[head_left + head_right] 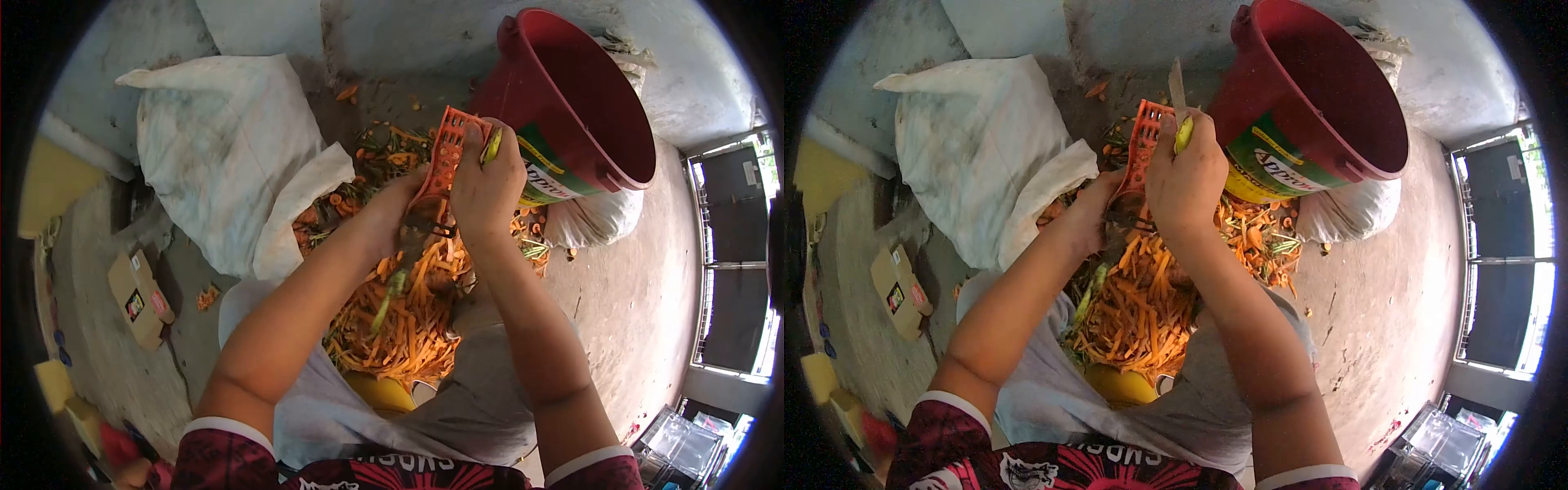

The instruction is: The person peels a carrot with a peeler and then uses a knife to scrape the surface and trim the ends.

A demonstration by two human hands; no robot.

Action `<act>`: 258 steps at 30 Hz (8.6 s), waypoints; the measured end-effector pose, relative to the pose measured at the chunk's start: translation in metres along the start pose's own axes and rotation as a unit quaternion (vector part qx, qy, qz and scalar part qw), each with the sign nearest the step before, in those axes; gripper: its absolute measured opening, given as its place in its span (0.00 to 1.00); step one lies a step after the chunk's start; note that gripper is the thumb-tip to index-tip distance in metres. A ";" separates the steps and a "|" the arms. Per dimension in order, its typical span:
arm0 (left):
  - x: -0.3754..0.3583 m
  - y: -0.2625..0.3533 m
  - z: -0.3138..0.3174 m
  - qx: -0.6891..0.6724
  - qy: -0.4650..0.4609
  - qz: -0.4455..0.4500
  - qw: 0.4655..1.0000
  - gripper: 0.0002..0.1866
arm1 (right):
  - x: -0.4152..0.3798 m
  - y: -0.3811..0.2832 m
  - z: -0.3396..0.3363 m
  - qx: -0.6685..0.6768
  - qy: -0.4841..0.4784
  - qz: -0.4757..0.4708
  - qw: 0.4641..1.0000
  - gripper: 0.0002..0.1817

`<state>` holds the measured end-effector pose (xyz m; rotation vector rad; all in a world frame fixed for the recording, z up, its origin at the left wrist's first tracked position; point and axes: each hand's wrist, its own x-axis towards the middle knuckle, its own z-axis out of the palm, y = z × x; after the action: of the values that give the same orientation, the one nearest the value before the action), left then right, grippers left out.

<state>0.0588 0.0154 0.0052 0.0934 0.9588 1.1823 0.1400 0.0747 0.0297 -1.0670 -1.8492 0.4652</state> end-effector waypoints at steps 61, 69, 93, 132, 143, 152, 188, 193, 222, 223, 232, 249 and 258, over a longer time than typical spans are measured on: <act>0.010 -0.006 -0.017 0.076 -0.044 0.039 0.995 0.17 | 0.016 0.000 -0.013 0.070 -0.032 0.027 0.997 0.09; 0.010 -0.002 -0.015 0.051 -0.026 0.014 0.998 0.19 | 0.028 0.014 -0.017 0.139 -0.021 0.122 0.983 0.10; 0.007 0.005 -0.024 0.113 -0.116 0.039 0.986 0.19 | 0.014 0.008 0.004 -0.011 0.101 0.039 0.994 0.08; 0.009 -0.004 -0.021 0.154 0.015 0.076 0.985 0.19 | 0.050 0.030 -0.024 0.263 0.077 0.088 0.958 0.09; 0.012 -0.003 -0.020 0.153 0.008 0.058 0.986 0.16 | 0.033 0.022 -0.008 0.290 0.004 0.129 0.948 0.11; 0.012 0.000 -0.026 0.053 -0.030 0.013 0.998 0.13 | 0.031 0.006 -0.005 0.252 -0.011 0.133 0.959 0.09; 0.001 0.008 -0.010 0.576 -0.008 0.362 0.733 0.15 | 0.028 0.079 -0.034 -0.056 -0.355 0.005 0.933 0.13; -0.010 -0.013 0.003 0.603 -0.064 0.436 0.665 0.11 | -0.001 0.163 -0.001 -0.091 -0.461 0.100 0.877 0.11; -0.025 0.047 -0.046 0.111 -0.387 0.251 0.880 0.62 | 0.036 0.073 -0.011 0.496 -0.255 0.298 0.775 0.25; -0.021 0.048 -0.049 0.119 -0.400 0.220 0.882 0.65 | 0.036 0.074 -0.011 0.498 -0.254 0.292 0.776 0.24; -0.002 0.034 -0.042 0.377 -0.055 0.159 0.911 0.26 | 0.031 0.049 -0.019 0.230 -0.340 0.131 0.903 0.13; -0.008 0.035 -0.032 0.421 0.019 0.176 0.890 0.16 | 0.009 0.033 -0.014 -0.014 -0.370 0.043 0.928 0.16; 0.003 0.017 -0.036 0.508 0.006 0.364 0.780 0.12 | 0.004 0.040 -0.009 -0.093 -0.312 0.047 0.944 0.13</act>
<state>0.0222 0.0100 -0.0101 1.4416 1.5584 1.1959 0.1659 0.0994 0.0092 -1.2305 -2.4424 0.7631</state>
